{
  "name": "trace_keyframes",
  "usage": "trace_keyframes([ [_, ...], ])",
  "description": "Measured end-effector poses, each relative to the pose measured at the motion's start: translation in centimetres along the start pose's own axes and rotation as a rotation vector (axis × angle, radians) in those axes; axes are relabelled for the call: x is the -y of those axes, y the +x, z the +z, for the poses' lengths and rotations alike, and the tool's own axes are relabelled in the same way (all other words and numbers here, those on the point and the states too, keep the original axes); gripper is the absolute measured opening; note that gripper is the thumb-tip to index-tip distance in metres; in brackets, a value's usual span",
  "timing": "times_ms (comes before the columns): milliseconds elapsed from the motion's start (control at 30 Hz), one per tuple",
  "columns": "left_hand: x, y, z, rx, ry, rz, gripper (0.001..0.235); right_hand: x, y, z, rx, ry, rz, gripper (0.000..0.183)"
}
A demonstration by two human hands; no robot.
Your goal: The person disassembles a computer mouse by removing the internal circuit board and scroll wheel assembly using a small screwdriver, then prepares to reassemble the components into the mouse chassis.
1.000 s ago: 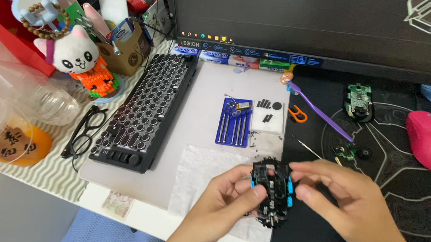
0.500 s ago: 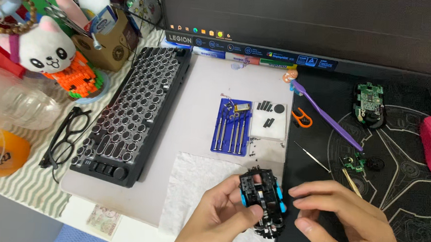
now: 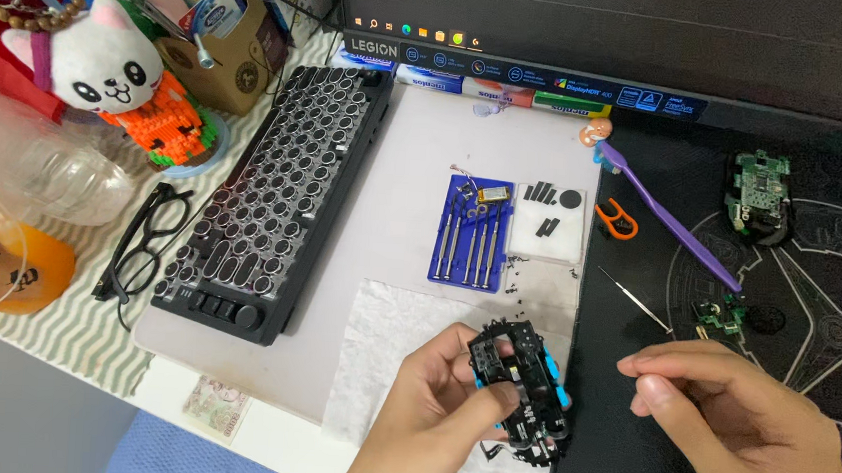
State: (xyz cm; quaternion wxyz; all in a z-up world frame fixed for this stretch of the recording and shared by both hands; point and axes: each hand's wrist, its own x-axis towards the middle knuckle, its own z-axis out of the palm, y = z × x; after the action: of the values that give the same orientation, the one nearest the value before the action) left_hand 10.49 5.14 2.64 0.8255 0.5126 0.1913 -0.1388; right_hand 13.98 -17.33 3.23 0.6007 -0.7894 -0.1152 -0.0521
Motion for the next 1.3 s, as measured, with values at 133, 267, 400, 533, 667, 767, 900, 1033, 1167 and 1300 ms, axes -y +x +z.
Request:
trace_keyframes([
  [133, -0.6, -0.2, 0.3, 0.038, 0.053, 0.175, 0.012, 0.6, 0.0, 0.4, -0.039, -0.017, 0.017, 0.013],
  [267, -3.1, -0.9, 1.3, -0.074, 0.132, -0.174, 0.021, 1.4, 0.6, -0.1, -0.071, -0.084, 0.070, 0.011],
  [400, -3.0, -0.8, 1.4, -0.070, 0.087, -0.303, 0.037, 1.4, 1.9, -2.0, -0.099, -0.175, 0.026, 0.013],
  [533, -3.1, -0.3, 1.5, -0.147, 0.014, -0.366, 0.046, 1.5, 3.4, -3.4, -0.246, -0.135, 0.038, 0.011],
  [667, -2.8, 0.0, 2.1, -0.187, -0.055, -0.403, 0.050, 1.6, 4.5, -5.3, -0.365, -0.128, 0.049, 0.011],
  [767, -2.7, -0.2, 2.2, -0.204, -0.148, -0.355, 0.046, 1.6, 5.3, -6.3, -0.379, -0.150, 0.059, 0.009],
  [900, -2.6, -0.2, 2.1, -0.204, -0.116, -0.378, 0.051, 0.7, 6.1, -7.9, -0.311, -0.260, 0.062, 0.012],
  [1033, -0.3, 0.3, 0.7, -0.196, -0.009, -0.319, 0.047, -1.1, 6.8, -9.7, -0.115, -0.626, 0.001, 0.013],
  [1167, 0.9, 0.6, 0.4, -0.184, -0.122, -0.275, 0.053, -3.3, 7.2, -10.4, 0.159, -0.725, -0.240, 0.024],
  [1300, 5.4, 1.4, -2.7, -0.190, -0.203, -0.096, 0.040, -3.2, 7.1, -9.9, 0.195, -0.702, -0.222, 0.028],
])
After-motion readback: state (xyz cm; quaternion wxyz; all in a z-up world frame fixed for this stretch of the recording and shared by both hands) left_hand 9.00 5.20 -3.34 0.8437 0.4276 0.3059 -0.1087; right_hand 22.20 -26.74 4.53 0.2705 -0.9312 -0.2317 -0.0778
